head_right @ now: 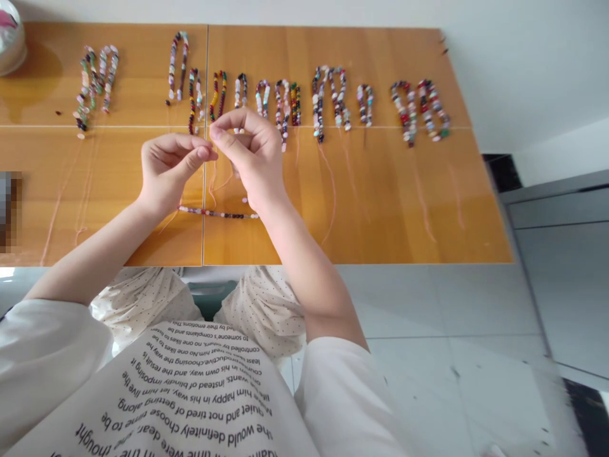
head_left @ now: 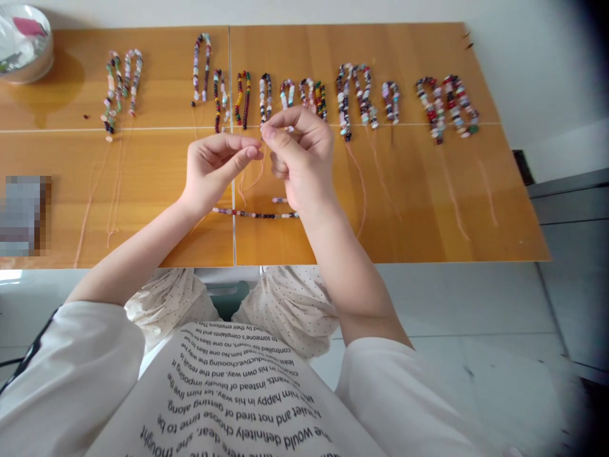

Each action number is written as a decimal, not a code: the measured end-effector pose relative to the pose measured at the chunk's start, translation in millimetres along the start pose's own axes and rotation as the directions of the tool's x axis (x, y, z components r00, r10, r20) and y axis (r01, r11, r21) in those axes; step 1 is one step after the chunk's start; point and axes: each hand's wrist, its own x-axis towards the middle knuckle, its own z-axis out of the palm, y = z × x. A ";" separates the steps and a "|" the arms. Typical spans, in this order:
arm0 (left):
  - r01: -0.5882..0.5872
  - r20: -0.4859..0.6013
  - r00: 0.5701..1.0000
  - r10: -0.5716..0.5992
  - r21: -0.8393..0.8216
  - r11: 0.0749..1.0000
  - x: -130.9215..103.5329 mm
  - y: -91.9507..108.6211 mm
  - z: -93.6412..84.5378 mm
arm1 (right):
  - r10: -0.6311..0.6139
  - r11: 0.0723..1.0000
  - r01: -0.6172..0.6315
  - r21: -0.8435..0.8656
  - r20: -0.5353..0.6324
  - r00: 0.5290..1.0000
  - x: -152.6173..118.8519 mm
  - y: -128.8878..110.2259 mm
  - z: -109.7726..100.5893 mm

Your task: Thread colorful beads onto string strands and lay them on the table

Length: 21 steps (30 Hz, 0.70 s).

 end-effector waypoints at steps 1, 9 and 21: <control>-0.006 -0.012 1.000 0.006 0.018 1.000 -0.5 0.8 -0.1 | 0.012 0.999 -0.011 -0.035 0.023 1.000 -0.4 -0.7 -0.5; -0.068 -0.017 0.998 0.067 -0.067 0.995 1.9 -2.3 -2.3 | -0.021 0.995 0.025 -0.099 0.043 0.999 2.1 14.4 -2.4; -0.197 -0.017 0.980 0.196 -0.092 0.976 9.5 -20.6 -8.7 | -0.329 0.888 0.304 -0.344 -0.016 0.944 8.6 28.6 -6.0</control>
